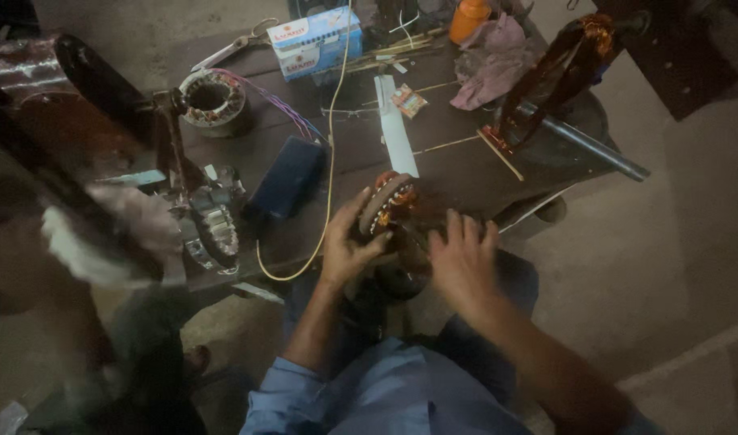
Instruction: The person winds copper wire around a cylindrical motor stator core, using pliers to pull and tighten the wire. The person repeatedly wraps the wire, adjusts the coil, and uses pliers to secure the winding.
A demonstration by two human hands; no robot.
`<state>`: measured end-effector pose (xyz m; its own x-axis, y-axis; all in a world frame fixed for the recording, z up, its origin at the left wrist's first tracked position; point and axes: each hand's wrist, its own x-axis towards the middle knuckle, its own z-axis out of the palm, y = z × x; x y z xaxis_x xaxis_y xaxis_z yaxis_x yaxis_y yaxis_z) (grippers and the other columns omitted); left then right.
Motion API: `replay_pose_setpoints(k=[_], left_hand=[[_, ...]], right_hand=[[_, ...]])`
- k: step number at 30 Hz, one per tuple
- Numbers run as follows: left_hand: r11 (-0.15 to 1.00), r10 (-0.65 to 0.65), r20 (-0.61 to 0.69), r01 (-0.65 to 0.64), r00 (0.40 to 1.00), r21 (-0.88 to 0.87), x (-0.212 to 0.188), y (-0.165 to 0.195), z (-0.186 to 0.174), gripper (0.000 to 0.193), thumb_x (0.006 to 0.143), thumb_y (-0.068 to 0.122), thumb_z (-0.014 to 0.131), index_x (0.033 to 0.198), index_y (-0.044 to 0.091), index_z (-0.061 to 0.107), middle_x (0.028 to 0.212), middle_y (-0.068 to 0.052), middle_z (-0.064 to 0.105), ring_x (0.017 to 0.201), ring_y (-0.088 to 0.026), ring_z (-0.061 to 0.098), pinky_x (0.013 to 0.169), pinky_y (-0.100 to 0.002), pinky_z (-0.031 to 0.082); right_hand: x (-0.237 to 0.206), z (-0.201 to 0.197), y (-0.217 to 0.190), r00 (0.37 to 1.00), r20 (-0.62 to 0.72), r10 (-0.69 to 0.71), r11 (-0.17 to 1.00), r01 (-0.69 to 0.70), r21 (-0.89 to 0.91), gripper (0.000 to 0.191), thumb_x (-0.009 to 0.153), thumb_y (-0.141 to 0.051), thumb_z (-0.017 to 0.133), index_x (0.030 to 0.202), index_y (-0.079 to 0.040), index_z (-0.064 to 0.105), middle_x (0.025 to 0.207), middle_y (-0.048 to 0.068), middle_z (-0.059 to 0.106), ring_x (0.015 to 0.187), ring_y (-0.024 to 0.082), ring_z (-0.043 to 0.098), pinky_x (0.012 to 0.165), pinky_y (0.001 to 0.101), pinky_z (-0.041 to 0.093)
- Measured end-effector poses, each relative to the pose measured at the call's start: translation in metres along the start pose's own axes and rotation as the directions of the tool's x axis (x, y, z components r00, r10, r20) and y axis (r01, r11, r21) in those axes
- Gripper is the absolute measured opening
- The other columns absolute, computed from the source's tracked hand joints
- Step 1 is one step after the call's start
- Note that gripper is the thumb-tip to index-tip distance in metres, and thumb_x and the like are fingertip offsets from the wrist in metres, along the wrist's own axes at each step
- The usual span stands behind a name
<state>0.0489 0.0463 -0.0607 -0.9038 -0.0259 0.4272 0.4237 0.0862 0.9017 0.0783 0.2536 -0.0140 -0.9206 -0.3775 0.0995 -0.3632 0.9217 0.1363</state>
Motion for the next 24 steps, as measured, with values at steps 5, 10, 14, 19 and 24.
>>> replay_pose_setpoints(k=[5, 10, 14, 19, 24], left_hand=[[0.994, 0.000, -0.028, 0.003, 1.000, 0.108, -0.004, 0.001, 0.000, 0.086, 0.071, 0.012, 0.093, 0.148, 0.005, 0.054, 0.131, -0.016, 0.067, 0.122, -0.027, 0.068, 0.106, -0.039, 0.057], [0.990, 0.053, -0.001, -0.052, 0.999, 0.133, -0.004, -0.002, -0.001, 0.086, 0.069, 0.012, 0.094, 0.146, 0.007, 0.058, 0.128, -0.017, 0.071, 0.117, -0.026, 0.071, 0.103, -0.039, 0.058], [0.999, -0.032, 0.028, 0.032, 0.999, 0.010, -0.002, -0.005, -0.003, 0.082, 0.072, 0.010, 0.088, 0.147, 0.006, 0.056, 0.132, -0.019, 0.066, 0.122, -0.029, 0.068, 0.103, -0.040, 0.055], [0.995, -0.099, 0.029, 0.099, 0.995, 0.017, -0.002, -0.009, -0.006, 0.081, 0.074, 0.008, 0.085, 0.148, 0.005, 0.053, 0.132, -0.020, 0.064, 0.123, -0.031, 0.066, 0.106, -0.041, 0.056], [0.979, -0.144, 0.057, 0.151, 0.988, -0.139, 0.002, -0.015, -0.009, 0.082, 0.079, 0.006, 0.082, 0.153, 0.001, 0.045, 0.147, -0.023, 0.058, 0.135, -0.034, 0.060, 0.115, -0.046, 0.049]], right_hand=[[0.012, -0.014, -0.020, 0.985, 0.170, -0.007, 0.985, 0.036, -0.167, 0.026, 0.094, -0.019, 0.057, 0.109, -0.001, 0.069, 0.140, 0.031, 0.050, 0.121, 0.042, 0.052, 0.100, 0.0692, 0.038], [0.018, -0.012, -0.015, 0.977, 0.211, 0.020, 0.997, -0.035, 0.065, 0.021, 0.092, -0.020, 0.063, 0.105, -0.004, 0.069, 0.109, 0.018, 0.067, 0.105, 0.034, 0.064, 0.092, 0.0545, 0.049], [0.032, 0.004, 0.018, 0.896, 0.437, 0.076, 0.803, -0.315, 0.506, 0.031, 0.092, -0.034, 0.068, 0.098, -0.004, 0.071, 0.081, 0.015, 0.070, 0.073, 0.025, 0.067, 0.070, 0.0411, 0.052], [0.033, 0.042, 0.038, 0.892, 0.450, -0.049, 0.380, -0.400, 0.834, 0.031, 0.089, -0.034, 0.071, 0.103, -0.006, 0.076, 0.072, 0.002, 0.069, 0.060, 0.014, 0.061, 0.057, 0.0321, 0.049], [0.026, 0.070, 0.025, 0.927, 0.337, -0.167, -0.205, -0.367, 0.907, 0.029, 0.093, -0.028, 0.075, 0.094, 0.000, 0.069, 0.072, 0.003, 0.065, 0.059, 0.014, 0.059, 0.053, 0.0301, 0.049]])
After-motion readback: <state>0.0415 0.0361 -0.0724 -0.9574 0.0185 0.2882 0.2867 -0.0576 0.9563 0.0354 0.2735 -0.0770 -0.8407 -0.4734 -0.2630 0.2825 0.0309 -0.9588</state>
